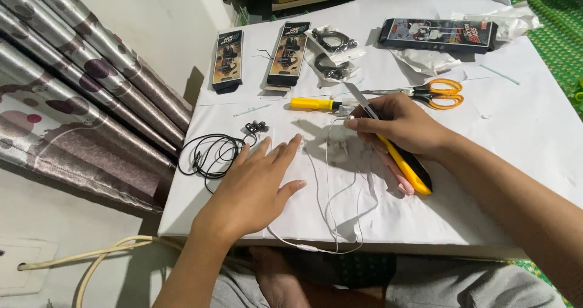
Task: The person is using a utility knife to carefully trim and cut small plastic components on a white workspace.
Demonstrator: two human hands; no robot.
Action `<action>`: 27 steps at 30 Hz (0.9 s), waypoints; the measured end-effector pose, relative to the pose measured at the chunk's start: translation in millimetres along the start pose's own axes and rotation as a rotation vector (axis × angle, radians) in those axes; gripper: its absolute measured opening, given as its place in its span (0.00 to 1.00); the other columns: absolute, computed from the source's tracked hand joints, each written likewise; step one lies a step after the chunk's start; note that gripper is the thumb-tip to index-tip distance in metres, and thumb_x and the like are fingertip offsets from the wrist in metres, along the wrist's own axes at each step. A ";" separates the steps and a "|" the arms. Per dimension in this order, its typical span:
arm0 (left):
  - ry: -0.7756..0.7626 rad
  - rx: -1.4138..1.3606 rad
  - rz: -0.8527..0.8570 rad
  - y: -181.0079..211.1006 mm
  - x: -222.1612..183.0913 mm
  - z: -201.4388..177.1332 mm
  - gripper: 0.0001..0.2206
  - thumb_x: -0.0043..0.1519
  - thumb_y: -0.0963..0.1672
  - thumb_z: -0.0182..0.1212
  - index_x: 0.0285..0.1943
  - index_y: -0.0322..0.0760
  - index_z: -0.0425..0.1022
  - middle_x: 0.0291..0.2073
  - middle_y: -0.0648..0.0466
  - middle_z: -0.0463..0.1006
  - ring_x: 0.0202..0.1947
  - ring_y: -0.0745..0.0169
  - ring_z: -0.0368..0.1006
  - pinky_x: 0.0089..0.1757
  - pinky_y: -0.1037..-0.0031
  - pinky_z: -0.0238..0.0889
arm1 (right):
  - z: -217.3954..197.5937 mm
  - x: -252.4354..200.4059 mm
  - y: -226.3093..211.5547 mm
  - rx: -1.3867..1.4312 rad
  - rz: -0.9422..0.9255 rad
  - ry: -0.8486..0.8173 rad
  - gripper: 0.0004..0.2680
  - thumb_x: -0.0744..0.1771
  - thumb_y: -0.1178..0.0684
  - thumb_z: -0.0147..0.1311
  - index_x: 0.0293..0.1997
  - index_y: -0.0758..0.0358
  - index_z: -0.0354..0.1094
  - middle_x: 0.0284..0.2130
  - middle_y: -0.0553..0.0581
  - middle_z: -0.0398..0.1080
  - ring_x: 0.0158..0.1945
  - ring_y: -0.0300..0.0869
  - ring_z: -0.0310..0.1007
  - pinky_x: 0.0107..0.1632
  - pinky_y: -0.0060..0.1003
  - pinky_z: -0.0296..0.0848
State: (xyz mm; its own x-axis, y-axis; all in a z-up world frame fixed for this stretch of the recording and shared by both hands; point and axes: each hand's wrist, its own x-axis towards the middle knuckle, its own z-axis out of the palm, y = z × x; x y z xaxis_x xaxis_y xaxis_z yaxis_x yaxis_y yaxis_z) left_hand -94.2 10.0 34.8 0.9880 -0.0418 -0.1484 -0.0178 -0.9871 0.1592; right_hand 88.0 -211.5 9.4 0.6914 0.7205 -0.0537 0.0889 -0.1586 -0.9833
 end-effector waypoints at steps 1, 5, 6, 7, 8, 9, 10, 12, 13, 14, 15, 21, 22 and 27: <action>0.001 0.000 0.001 2.1 -1.2 1.0 0.32 0.67 0.52 0.50 0.79 0.38 0.49 0.67 0.43 0.67 0.75 0.38 0.46 0.67 0.44 0.35 | -0.1 0.0 0.3 -0.001 -0.001 0.001 0.06 0.66 0.58 0.60 0.38 0.74 0.76 0.20 0.60 0.72 0.17 0.39 0.63 0.20 0.31 0.63; 0.057 0.019 0.044 7.3 -3.7 6.9 0.32 0.67 0.52 0.50 0.79 0.38 0.49 0.66 0.45 0.69 0.74 0.40 0.48 0.66 0.44 0.35 | 0.1 -0.1 1.5 0.022 0.005 0.000 0.06 0.66 0.59 0.60 0.39 0.74 0.76 0.21 0.59 0.72 0.18 0.38 0.64 0.21 0.30 0.63; 0.087 0.045 0.042 7.7 -3.6 8.8 0.32 0.67 0.53 0.51 0.78 0.38 0.52 0.65 0.45 0.70 0.73 0.36 0.49 0.66 0.41 0.36 | 0.2 -0.1 1.5 0.019 0.004 0.004 0.06 0.66 0.59 0.61 0.39 0.74 0.76 0.20 0.59 0.72 0.18 0.38 0.64 0.21 0.30 0.64; 0.087 0.044 0.043 7.8 -3.5 8.7 0.32 0.67 0.53 0.51 0.78 0.38 0.52 0.65 0.45 0.70 0.73 0.36 0.49 0.66 0.41 0.36 | 0.4 -0.1 1.6 0.018 0.005 0.005 0.06 0.66 0.59 0.61 0.39 0.74 0.76 0.20 0.59 0.72 0.18 0.38 0.64 0.21 0.30 0.64; 0.078 0.050 0.016 7.8 -3.4 8.5 0.32 0.67 0.53 0.51 0.78 0.39 0.52 0.67 0.44 0.68 0.73 0.37 0.49 0.66 0.41 0.35 | 0.6 -0.2 1.7 0.019 -0.002 0.006 0.06 0.66 0.59 0.61 0.39 0.74 0.76 0.21 0.59 0.72 0.18 0.37 0.64 0.21 0.30 0.63; 0.069 0.056 -0.011 7.7 -2.9 8.1 0.31 0.67 0.53 0.51 0.78 0.40 0.52 0.68 0.43 0.66 0.74 0.38 0.48 0.67 0.41 0.34 | 0.6 -0.1 1.5 0.018 -0.010 0.007 0.06 0.66 0.58 0.61 0.39 0.74 0.76 0.21 0.59 0.72 0.18 0.37 0.64 0.21 0.29 0.63; 0.071 0.055 -0.008 9.1 -3.5 8.5 0.31 0.67 0.53 0.51 0.78 0.40 0.52 0.68 0.43 0.66 0.74 0.38 0.48 0.67 0.41 0.34 | 0.6 0.4 1.0 0.016 -0.010 0.010 0.06 0.66 0.58 0.61 0.39 0.74 0.76 0.21 0.59 0.72 0.18 0.37 0.64 0.21 0.29 0.63; 0.077 0.044 0.011 12.3 -3.9 9.2 0.31 0.67 0.53 0.52 0.77 0.38 0.55 0.67 0.42 0.67 0.73 0.38 0.50 0.66 0.41 0.35 | -0.1 1.8 1.0 -0.029 0.010 0.007 0.06 0.66 0.58 0.61 0.40 0.72 0.76 0.21 0.59 0.73 0.17 0.38 0.65 0.20 0.29 0.64; 0.077 0.043 0.013 11.9 -3.4 10.2 0.31 0.67 0.53 0.52 0.77 0.38 0.55 0.67 0.42 0.67 0.73 0.38 0.50 0.66 0.41 0.35 | 0.1 1.1 0.3 -0.029 0.011 0.009 0.06 0.66 0.58 0.61 0.40 0.72 0.76 0.21 0.59 0.73 0.17 0.38 0.65 0.20 0.29 0.64; 0.120 0.051 0.018 11.4 -2.9 11.3 0.31 0.66 0.53 0.53 0.76 0.37 0.56 0.66 0.44 0.68 0.73 0.37 0.50 0.66 0.41 0.35 | 0.5 0.4 -0.3 -0.041 -0.003 0.013 0.06 0.66 0.58 0.61 0.40 0.72 0.77 0.21 0.58 0.73 0.19 0.37 0.66 0.22 0.29 0.64; 0.161 0.059 0.022 11.1 -2.7 12.5 0.31 0.66 0.53 0.54 0.75 0.36 0.57 0.66 0.46 0.70 0.73 0.36 0.50 0.66 0.41 0.35 | 0.8 -0.4 -0.4 -0.051 -0.017 0.016 0.06 0.66 0.57 0.61 0.40 0.72 0.78 0.22 0.58 0.74 0.21 0.36 0.67 0.23 0.28 0.64; 0.193 0.076 -0.054 19.8 -2.6 11.6 0.28 0.65 0.53 0.55 0.71 0.37 0.63 0.56 0.47 0.77 0.71 0.42 0.55 0.66 0.41 0.36 | 1.9 -1.7 -4.3 -0.076 0.020 0.016 0.06 0.66 0.56 0.61 0.40 0.71 0.77 0.22 0.58 0.74 0.21 0.37 0.67 0.24 0.29 0.66; 0.193 0.075 -0.054 20.5 -0.9 9.6 0.28 0.65 0.53 0.55 0.71 0.37 0.63 0.56 0.47 0.77 0.71 0.42 0.55 0.66 0.41 0.36 | 1.7 -1.5 -3.3 -0.077 0.021 0.016 0.06 0.66 0.56 0.61 0.40 0.71 0.77 0.22 0.58 0.74 0.21 0.37 0.67 0.24 0.29 0.66; 0.390 0.125 0.042 24.7 15.0 5.0 0.25 0.64 0.53 0.58 0.65 0.35 0.70 0.45 0.48 0.83 0.65 0.45 0.65 0.63 0.42 0.46 | 1.6 -0.8 -1.0 -0.046 0.005 0.021 0.06 0.66 0.57 0.61 0.39 0.72 0.77 0.22 0.57 0.74 0.22 0.36 0.68 0.26 0.28 0.66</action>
State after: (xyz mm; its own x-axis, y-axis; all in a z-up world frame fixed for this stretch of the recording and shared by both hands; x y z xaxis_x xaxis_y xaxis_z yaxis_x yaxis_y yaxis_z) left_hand -80.6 -15.8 31.6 0.9697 -0.0444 0.2404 -0.0542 -0.9979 0.0343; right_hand 86.2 -210.9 10.2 0.7066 0.7056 -0.0542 0.1185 -0.1934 -0.9739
